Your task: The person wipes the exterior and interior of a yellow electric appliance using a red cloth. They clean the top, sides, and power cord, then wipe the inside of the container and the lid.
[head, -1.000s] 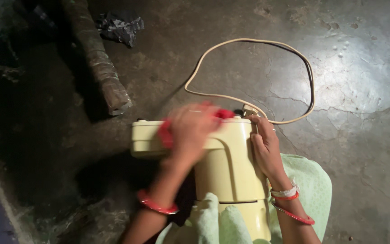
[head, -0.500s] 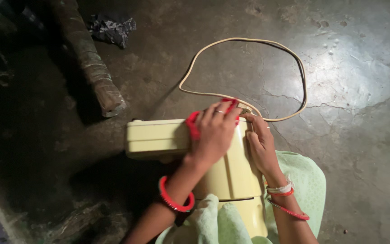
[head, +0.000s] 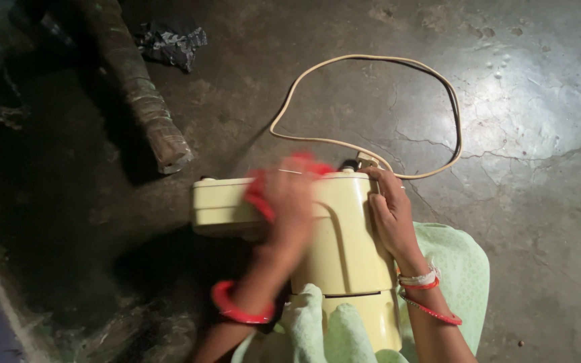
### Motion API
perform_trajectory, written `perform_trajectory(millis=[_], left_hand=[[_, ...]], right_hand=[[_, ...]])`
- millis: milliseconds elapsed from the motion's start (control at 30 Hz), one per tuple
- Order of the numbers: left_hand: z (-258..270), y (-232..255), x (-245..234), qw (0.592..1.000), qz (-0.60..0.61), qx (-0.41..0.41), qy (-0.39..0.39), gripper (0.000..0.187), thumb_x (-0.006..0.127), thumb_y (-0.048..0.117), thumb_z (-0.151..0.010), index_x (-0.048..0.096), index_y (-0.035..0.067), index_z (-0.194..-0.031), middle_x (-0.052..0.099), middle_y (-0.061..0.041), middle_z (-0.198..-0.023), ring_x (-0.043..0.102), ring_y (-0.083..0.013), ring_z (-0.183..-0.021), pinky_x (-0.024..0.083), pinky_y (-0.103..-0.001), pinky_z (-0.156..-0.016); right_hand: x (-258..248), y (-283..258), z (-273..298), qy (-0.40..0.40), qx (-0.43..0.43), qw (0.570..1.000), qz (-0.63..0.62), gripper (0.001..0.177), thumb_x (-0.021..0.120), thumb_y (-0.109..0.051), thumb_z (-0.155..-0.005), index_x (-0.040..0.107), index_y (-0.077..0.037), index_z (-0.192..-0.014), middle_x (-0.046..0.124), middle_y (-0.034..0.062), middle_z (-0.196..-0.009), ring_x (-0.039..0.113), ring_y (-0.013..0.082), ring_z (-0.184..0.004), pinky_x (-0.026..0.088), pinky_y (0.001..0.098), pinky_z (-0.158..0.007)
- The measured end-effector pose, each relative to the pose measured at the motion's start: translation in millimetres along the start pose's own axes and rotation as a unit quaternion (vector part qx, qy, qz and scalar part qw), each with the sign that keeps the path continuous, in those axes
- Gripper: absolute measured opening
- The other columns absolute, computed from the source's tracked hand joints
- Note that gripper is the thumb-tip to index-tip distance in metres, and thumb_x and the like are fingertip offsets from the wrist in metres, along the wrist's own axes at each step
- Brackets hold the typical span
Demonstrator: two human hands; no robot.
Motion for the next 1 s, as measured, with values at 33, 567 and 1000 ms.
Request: perform_trajectory(millis=[33, 567, 1000], left_hand=[[2.1, 27.6, 4.2, 0.997, 0.042, 0.060, 0.004, 0.032, 0.058, 0.007, -0.090, 0.063, 0.002, -0.121, 0.062, -0.018, -0.117, 0.058, -0.0361, -0.110, 0.045, -0.050, -0.092], [-3.8, -50.6, -16.3, 0.989, -0.075, -0.053, -0.120, 0.016, 0.057, 0.012, -0.092, 0.068, 0.005, -0.101, 0.066, -0.017, -0.112, 0.062, -0.0374, -0.104, 0.046, -0.048, -0.094], [-4.9, -79.0, -31.8, 0.985, -0.004, 0.002, -0.170, 0.016, 0.060, 0.015, -0.099, 0.072, 0.012, -0.109, 0.073, -0.009, -0.117, 0.070, -0.0318, -0.104, 0.055, -0.044, -0.087]], right_hand=[[0.9, 1.4, -0.5, 0.001, 0.005, 1.000, -0.001, 0.046, 0.044, 0.000, -0.088, 0.060, -0.002, -0.131, 0.064, 0.0139, -0.126, 0.057, 0.0280, -0.124, 0.041, 0.0367, -0.110], [0.1, -8.9, -2.1, 0.001, -0.010, 1.000, 0.015, 0.045, 0.045, -0.002, -0.086, 0.062, -0.003, -0.127, 0.066, 0.0129, -0.125, 0.057, 0.0290, -0.125, 0.041, 0.0381, -0.112], [-0.1, -4.2, 0.7, -0.007, -0.007, 1.000, 0.002, 0.046, 0.046, -0.001, -0.086, 0.063, -0.004, -0.129, 0.067, 0.0121, -0.124, 0.059, 0.0283, -0.122, 0.041, 0.0371, -0.111]])
Point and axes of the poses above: each hand's wrist, its own z-axis away from the middle knuckle, its own x-axis out of the palm, y = z × x, the point moved 7 cm from there along -z, towards the middle knuckle
